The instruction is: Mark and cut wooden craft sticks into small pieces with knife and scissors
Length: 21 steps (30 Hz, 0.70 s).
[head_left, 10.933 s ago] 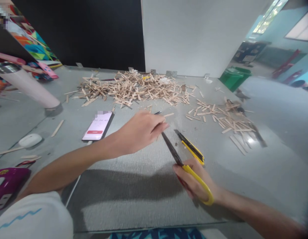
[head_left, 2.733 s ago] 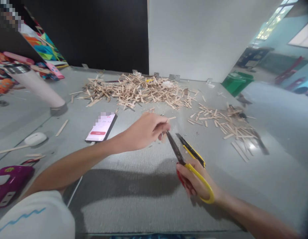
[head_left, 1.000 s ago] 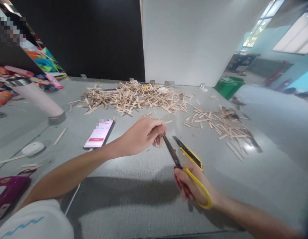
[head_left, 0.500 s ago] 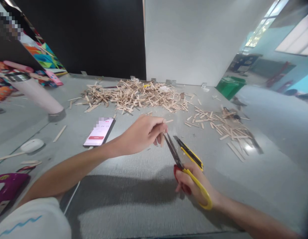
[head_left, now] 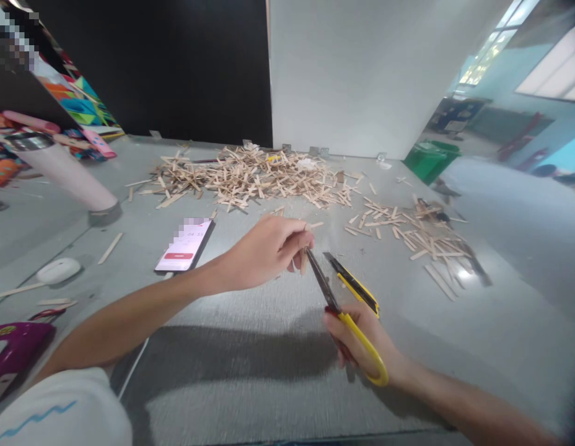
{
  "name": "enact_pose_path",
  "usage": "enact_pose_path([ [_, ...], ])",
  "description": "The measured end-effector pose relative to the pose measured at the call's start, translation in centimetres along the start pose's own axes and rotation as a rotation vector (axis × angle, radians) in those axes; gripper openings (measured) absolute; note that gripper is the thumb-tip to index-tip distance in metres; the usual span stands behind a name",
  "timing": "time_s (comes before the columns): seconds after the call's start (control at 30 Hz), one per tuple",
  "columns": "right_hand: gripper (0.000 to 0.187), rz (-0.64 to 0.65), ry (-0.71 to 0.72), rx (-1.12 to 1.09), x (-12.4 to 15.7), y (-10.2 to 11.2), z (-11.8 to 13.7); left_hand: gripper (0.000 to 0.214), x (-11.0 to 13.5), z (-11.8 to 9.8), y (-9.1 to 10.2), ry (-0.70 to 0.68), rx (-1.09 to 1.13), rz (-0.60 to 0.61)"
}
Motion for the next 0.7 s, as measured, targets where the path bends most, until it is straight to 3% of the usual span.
enact_pose_path([
  [0.3,0.073,0.019,-0.020,0.027,0.2,0.1,0.0,0.034,0.1,-0.4,0.0,-0.120,-0.096,-0.036],
  [0.57,0.082,0.209,-0.103,-0.028,1.1,-0.8,1.0,0.037,0.4,-0.9,-0.2,-0.304,-0.373,-0.042],
  [0.7,0.077,0.193,-0.142,-0.058,0.9,-1.0,0.4,0.037,0.2,-0.6,-0.2,-0.254,-0.366,-0.022],
])
Point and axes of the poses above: each hand's wrist, its own x-axis away from the middle knuckle, its own y-axis out of the back of the hand, z = x × y, the point moved 8 cm from there along -x, towards the middle knuckle, and after that the axes turned 13 degrees about -z, right-handed, at the moved point
